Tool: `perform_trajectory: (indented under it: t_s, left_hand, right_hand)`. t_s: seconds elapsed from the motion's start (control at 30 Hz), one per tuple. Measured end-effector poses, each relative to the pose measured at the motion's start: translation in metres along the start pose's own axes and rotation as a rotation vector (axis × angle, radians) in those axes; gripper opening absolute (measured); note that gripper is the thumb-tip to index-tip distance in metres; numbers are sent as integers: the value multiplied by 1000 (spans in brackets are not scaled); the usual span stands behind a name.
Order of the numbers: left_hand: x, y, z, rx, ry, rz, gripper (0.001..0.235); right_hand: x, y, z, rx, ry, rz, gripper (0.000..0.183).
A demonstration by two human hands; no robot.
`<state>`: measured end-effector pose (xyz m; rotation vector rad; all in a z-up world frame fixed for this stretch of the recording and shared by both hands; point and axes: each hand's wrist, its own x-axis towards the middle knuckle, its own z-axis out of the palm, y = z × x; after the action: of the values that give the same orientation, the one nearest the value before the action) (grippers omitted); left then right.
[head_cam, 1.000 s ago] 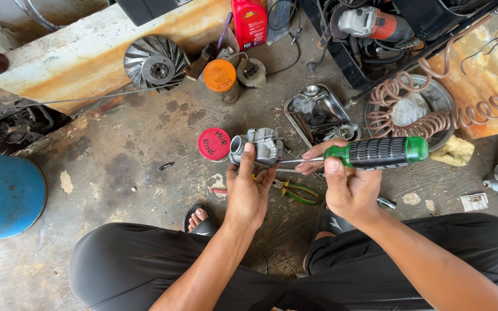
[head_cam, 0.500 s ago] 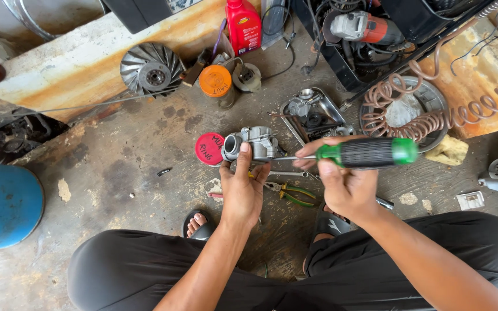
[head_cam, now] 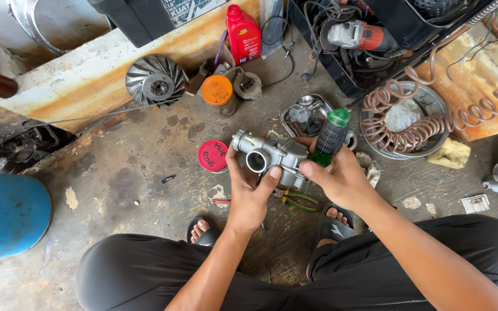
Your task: Disassembling and inspecting a motorcycle carburetor using a screwdriver
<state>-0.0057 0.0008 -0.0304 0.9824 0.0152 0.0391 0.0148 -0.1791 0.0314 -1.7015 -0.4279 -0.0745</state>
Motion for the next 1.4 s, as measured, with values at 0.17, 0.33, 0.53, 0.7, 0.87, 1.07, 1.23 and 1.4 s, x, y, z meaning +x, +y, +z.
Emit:
perform_trajectory:
  t_s: [0.17, 0.33, 0.53, 0.7, 0.87, 1.07, 1.23, 1.4]
  left_hand:
    - [3, 33, 14, 103, -91, 58, 104]
    - [5, 35, 15, 206, -102, 91, 113]
    - [9, 50, 35, 47, 317, -233, 106]
    - [18, 0, -9, -142, 416, -165, 47]
    - [28, 3, -15, -199, 497, -135, 46]
    - [37, 25, -16, -111, 481, -110, 46]
    - [46, 34, -23, 95, 410, -18, 48]
    - [48, 45, -30, -166, 479, -153, 47]
  right_hand:
    - [5, -12, -5, 61, -57, -47, 28]
    - [1, -5, 1, 67, -45, -189, 39]
    - [-1, -1, 5, -154, -116, -283, 40]
    - [0, -3, 8, -262, -189, -234, 44]
    - [10, 8, -23, -506, -37, -301, 29]
    - [10, -23, -43, -520, -59, 92, 36]
    - [17, -36, -37, -180, -116, 345, 34]
    - [7, 3, -33, 485, -39, 213, 68]
